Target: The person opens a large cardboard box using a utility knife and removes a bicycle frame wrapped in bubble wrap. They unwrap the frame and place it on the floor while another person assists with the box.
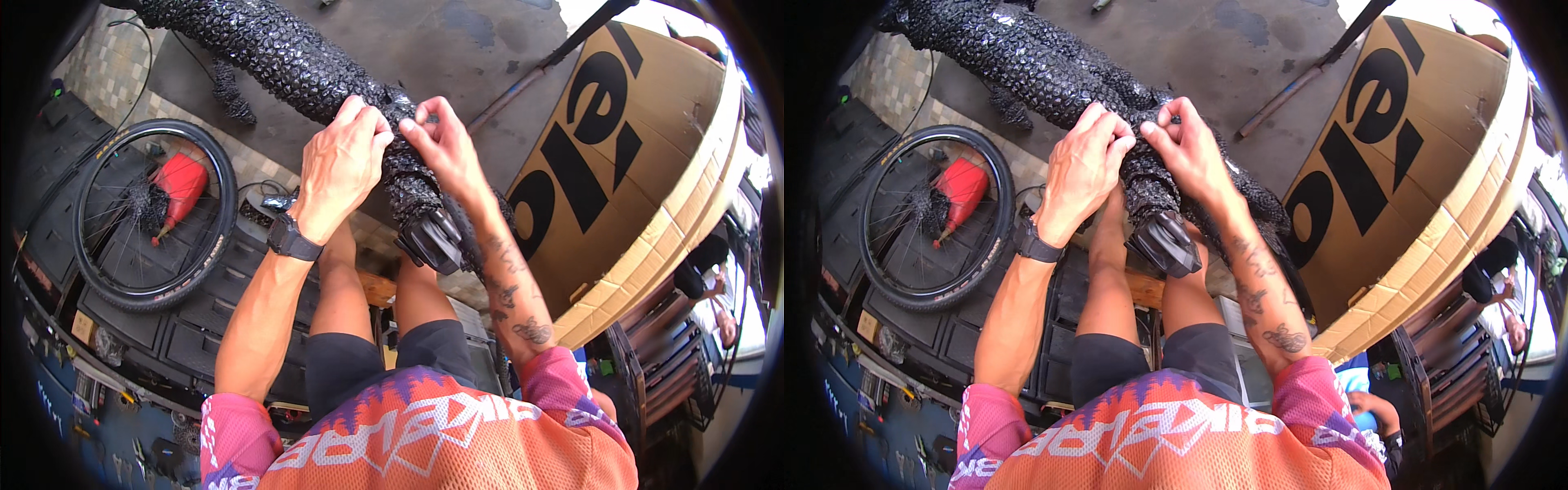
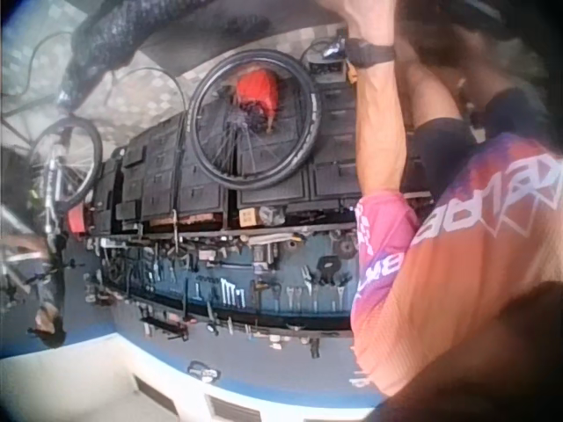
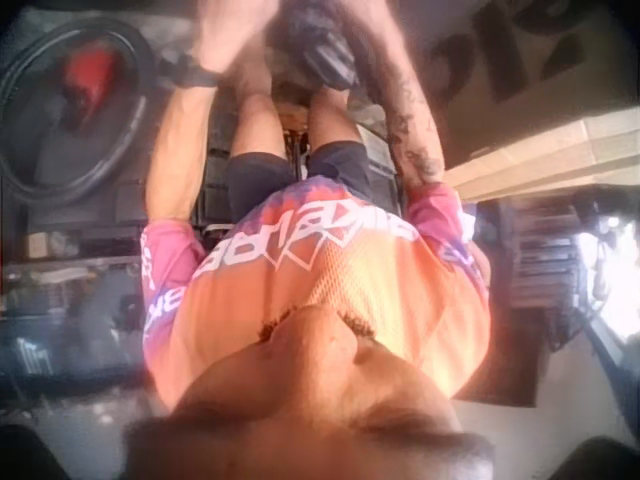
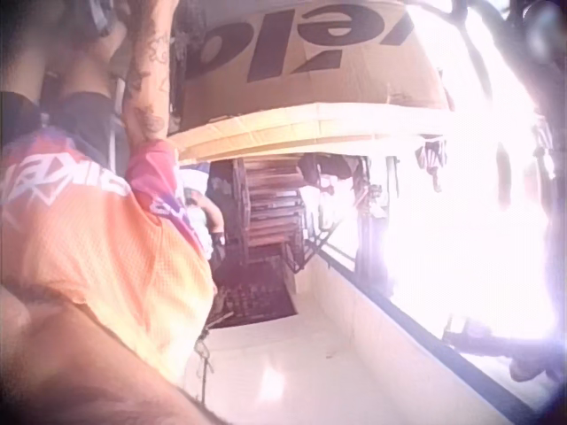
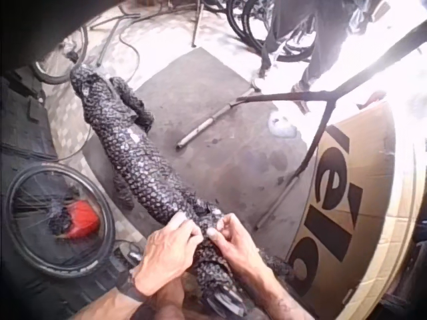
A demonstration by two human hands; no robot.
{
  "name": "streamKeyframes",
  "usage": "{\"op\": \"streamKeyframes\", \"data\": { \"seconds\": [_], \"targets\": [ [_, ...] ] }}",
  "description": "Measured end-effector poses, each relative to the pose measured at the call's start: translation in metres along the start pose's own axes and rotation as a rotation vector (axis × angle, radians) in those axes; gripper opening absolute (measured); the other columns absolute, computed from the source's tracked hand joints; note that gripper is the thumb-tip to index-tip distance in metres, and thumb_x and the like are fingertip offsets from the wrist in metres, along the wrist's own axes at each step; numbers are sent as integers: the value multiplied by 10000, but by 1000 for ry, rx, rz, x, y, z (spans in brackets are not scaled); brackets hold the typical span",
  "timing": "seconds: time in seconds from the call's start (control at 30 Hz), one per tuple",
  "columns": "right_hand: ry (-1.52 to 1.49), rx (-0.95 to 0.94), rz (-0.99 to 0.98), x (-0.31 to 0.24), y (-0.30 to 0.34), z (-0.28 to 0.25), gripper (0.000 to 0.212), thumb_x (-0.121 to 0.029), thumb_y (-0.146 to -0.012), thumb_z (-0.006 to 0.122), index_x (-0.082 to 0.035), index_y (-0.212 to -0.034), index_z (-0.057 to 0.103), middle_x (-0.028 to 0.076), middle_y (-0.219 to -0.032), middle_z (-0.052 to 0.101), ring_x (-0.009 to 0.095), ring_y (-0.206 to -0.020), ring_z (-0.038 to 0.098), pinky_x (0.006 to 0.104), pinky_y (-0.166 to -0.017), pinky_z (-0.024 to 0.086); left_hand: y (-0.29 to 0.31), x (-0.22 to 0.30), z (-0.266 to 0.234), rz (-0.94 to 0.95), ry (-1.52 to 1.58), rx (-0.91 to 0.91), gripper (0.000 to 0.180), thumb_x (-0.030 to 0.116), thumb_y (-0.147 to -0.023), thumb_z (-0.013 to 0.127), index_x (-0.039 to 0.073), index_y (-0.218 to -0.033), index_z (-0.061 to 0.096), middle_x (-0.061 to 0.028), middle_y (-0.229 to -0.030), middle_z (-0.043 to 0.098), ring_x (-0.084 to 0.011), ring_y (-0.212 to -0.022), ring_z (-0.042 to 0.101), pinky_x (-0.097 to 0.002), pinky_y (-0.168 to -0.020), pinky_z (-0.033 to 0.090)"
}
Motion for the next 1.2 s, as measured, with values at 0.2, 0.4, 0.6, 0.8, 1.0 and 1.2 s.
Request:
{"op": "streamKeyframes", "data": {
  "seconds": [0.2, 0.4, 0.6, 0.8, 1.0, 1.2],
  "targets": [
    [423, -24, -48, -36, -20, 4, 656, -610, -1038, 621, 20, -978, 796, 245, -691, 666, 294, -691, 714, 447, -721, 565, 6, -8, 7, -22, 277, 213, 90, 49, -946, 750, 7, -1013, 706, -120, -977, 651, -279, -861, 693, -385, -783, 557],
    [343, 373, -17, -19, 8, -1, 523, -461, -1007, 783, -2, -757, 757, 21, -553, 456, 71, -598, 424, 305, -541, 394, 37, -10, 27, -47, 319, 410, 189, 121, -909, 797, 86, -1090, 754, -99, -1111, 627, -331, -992, 688, -451, -846, 569],
    [456, -274, -42, -14, 11, -9, 358, -371, -1067, 693, -13, -1049, 683, -24, -899, 582, 88, -880, 498, 295, -817, 453, 46, -16, 18, -15, 479, 532, 160, 11, -913, 722, 34, -1069, 746, -119, -1076, 664, -332, -969, 697, -446, -877, 581],
    [616, -171, 13, 0, -13, -29, 453, -443, -1079, 668, 6, -1124, 709, 8, -980, 708, 93, -881, 603, 281, -811, 486, 169, -51, -62, -436, 825, 636, 156, 87, -1087, 616, 4, -1171, 718, -98, -1000, 734, -201, -887, 736, -350, -811, 588],
    [237, -208, 161, 11, -17, -2, 463, -426, -1067, 696, 31, -1015, 755, 49, -833, 731, 151, -703, 642, 316, -644, 516, 426, -61, -230, -713, 565, 1036, 198, 53, -1050, 644, 37, -1225, 735, -74, -1051, 778, -137, -886, 737, -288, -791, 605],
    [236, -51, 41, -3, -7, 8, 474, -425, -1055, 728, 14, -877, 716, 47, -782, 725, 126, -648, 598, 312, -601, 478, 724, -52, -363, -1425, -487, 1330, 227, 185, -1036, 700, 11, -1176, 740, -138, -970, 799, -226, -914, 767, -365, -798, 588]
  ]
}}
Point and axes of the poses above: each hand's wrist, its own y-axis away from the middle knuckle, its own z-axis out of the palm, x = y × z, the point moved 6 cm from there along -y, towards the middle knuckle
